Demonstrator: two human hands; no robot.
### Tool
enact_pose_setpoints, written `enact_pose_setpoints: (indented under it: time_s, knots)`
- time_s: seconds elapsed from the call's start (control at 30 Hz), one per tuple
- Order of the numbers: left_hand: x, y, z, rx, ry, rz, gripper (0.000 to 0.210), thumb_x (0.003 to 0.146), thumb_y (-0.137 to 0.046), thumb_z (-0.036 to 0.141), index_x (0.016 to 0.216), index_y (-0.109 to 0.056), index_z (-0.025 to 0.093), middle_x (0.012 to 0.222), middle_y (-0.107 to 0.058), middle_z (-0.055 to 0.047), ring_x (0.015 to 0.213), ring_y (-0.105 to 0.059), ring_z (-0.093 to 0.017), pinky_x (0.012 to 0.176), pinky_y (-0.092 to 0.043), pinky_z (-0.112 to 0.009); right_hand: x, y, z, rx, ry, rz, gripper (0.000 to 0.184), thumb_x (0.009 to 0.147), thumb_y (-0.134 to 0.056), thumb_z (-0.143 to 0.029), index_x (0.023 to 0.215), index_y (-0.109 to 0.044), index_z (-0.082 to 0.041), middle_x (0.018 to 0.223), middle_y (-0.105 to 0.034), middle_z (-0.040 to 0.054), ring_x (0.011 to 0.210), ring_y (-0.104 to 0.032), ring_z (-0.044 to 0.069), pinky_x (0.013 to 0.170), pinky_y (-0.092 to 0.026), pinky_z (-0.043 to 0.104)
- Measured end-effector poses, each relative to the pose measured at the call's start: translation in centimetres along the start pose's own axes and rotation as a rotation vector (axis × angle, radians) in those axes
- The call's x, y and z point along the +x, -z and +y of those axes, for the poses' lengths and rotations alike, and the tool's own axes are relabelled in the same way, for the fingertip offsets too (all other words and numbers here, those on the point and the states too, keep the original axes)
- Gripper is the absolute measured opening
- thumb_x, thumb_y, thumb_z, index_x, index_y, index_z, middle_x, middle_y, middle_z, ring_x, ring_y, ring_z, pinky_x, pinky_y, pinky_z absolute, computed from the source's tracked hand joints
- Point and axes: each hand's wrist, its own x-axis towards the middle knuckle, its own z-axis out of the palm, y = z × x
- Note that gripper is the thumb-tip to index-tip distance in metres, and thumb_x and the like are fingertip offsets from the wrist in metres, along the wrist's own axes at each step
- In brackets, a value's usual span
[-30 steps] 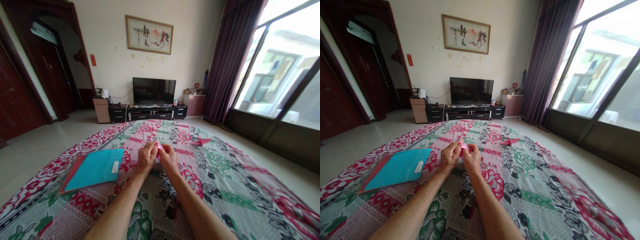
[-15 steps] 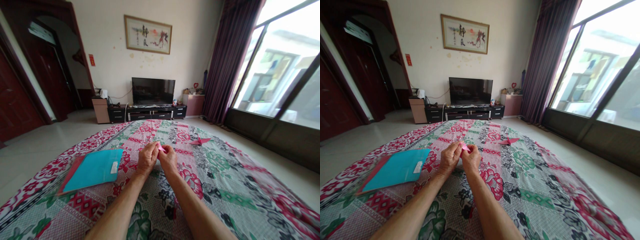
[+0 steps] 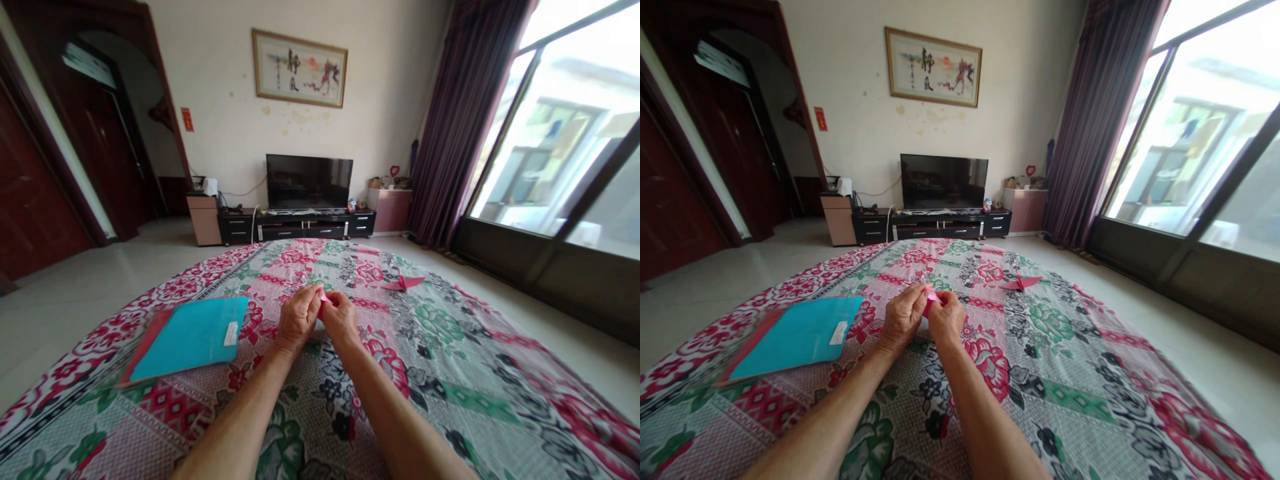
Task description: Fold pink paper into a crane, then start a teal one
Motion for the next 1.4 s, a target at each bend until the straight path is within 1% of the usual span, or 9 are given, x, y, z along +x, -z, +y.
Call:
enact_pose_setpoints:
  time_s: [0.1, 0.2, 0.27, 0.33, 0.47, 0.67, 1.0, 1.17, 1.4]
  knots:
    - [0.2, 0.5, -0.6, -0.052, 0.257, 0.084, 0.026, 0.087, -0.044, 0.032, 0.08, -0.065, 0.017, 0.068, -0.064, -0.003, 0.063, -0.058, -0.013, 0.062, -0.044, -0.021, 0.3, 0.5, -0.6, 0.17, -0.077, -0.099, 0.041, 0.06, -0.058, -0.03, 0.098, -0.061, -0.016, 0.081, -0.067, 0.0051, 0.064, -0.06, 0.017, 0.053, -0.043, 0.025]
    - [0.2, 1.0, -1.8, -0.181, 0.484, 0.213, 0.035, 0.083, -0.049, 0.039, 0.056, -0.053, 0.017, 0.05, -0.045, 0.003, 0.049, -0.04, -0.009, 0.05, -0.032, -0.02, 0.4, 1.3, -0.9, 0.406, -0.058, -0.245, 0.04, 0.07, -0.053, -0.04, 0.104, -0.06, -0.02, 0.096, -0.067, 0.0055, 0.077, -0.062, 0.018, 0.058, -0.047, 0.026]
    - [0.2, 1.0, -2.6, -0.325, 0.581, 0.274, 0.039, 0.079, -0.053, 0.045, 0.053, -0.047, 0.017, 0.049, -0.038, 0.005, 0.049, -0.033, -0.008, 0.047, -0.027, -0.021, 0.3, 1.6, -0.6, 0.438, 0.061, -0.148, 0.031, 0.074, -0.047, -0.037, 0.097, -0.06, -0.02, 0.098, -0.065, 0.0055, 0.083, -0.061, 0.018, 0.063, -0.048, 0.027]
    - [0.1, 0.8, -3.1, -0.481, 0.661, 0.307, 0.041, 0.075, -0.055, 0.051, 0.054, -0.047, 0.017, 0.05, -0.038, 0.005, 0.049, -0.032, -0.008, 0.047, -0.026, -0.021, 0.0, 1.6, -0.1, 0.307, 0.242, -0.048, 0.023, 0.073, -0.05, -0.03, 0.091, -0.06, -0.019, 0.09, -0.064, 0.0051, 0.084, -0.059, 0.018, 0.066, -0.047, 0.028]
    - [0.1, 0.3, -3.1, -0.732, 0.785, 0.298, 0.039, 0.066, -0.063, 0.053, 0.061, -0.054, 0.015, 0.055, -0.047, 0.005, 0.05, -0.038, -0.007, 0.049, -0.03, -0.02, -0.9, 0.8, 0.4, 0.132, 0.619, -0.045, 0.014, 0.076, -0.05, -0.018, 0.087, -0.058, -0.02, 0.1, -0.059, 0.0061, 0.095, -0.056, 0.019, 0.072, -0.048, 0.03]
    - [0.2, 0.2, -2.6, -0.829, 0.855, 0.279, 0.03, 0.066, -0.063, 0.043, 0.075, -0.065, 0.014, 0.058, -0.054, 0.003, 0.051, -0.045, -0.008, 0.05, -0.035, -0.021, -1.7, 0.2, -0.1, -0.029, 0.834, -0.033, 0.021, 0.079, -0.051, -0.012, 0.096, -0.057, -0.021, 0.105, -0.057, 0.0074, 0.101, -0.053, 0.02, 0.086, -0.046, 0.037]
    - [0.5, 0.9, -1.0, -0.698, 0.794, 0.182, 0.026, 0.066, -0.061, 0.041, 0.062, -0.059, 0.015, 0.055, -0.05, 0.003, 0.052, -0.042, -0.009, 0.05, -0.034, -0.022, -1.6, 0.4, 0.0, -0.105, 0.882, -0.075, 0.022, 0.08, -0.05, -0.011, 0.099, -0.055, -0.02, 0.101, -0.058, 0.0072, 0.097, -0.053, 0.02, 0.086, -0.045, 0.037]
    - [0.6, 1.1, -0.7, -0.608, 0.754, 0.174, 0.029, 0.069, -0.058, 0.043, 0.061, -0.058, 0.015, 0.057, -0.052, 0.001, 0.055, -0.045, -0.011, 0.051, -0.034, -0.022, -1.5, 0.4, 0.0, -0.13, 0.888, -0.096, 0.02, 0.079, -0.052, -0.011, 0.096, -0.057, -0.02, 0.099, -0.059, 0.0065, 0.094, -0.054, 0.02, 0.085, -0.044, 0.036]
    - [0.7, 1.0, -1.0, -0.575, 0.729, 0.235, 0.03, 0.071, -0.057, 0.042, 0.056, -0.051, 0.017, 0.053, -0.046, 0.003, 0.051, -0.036, -0.009, 0.049, -0.03, -0.021, -1.6, 0.7, 0.0, -0.099, 0.897, -0.131, 0.02, 0.081, -0.049, -0.011, 0.092, -0.061, -0.023, 0.098, -0.06, 0.0049, 0.095, -0.055, 0.018, 0.086, -0.044, 0.035]
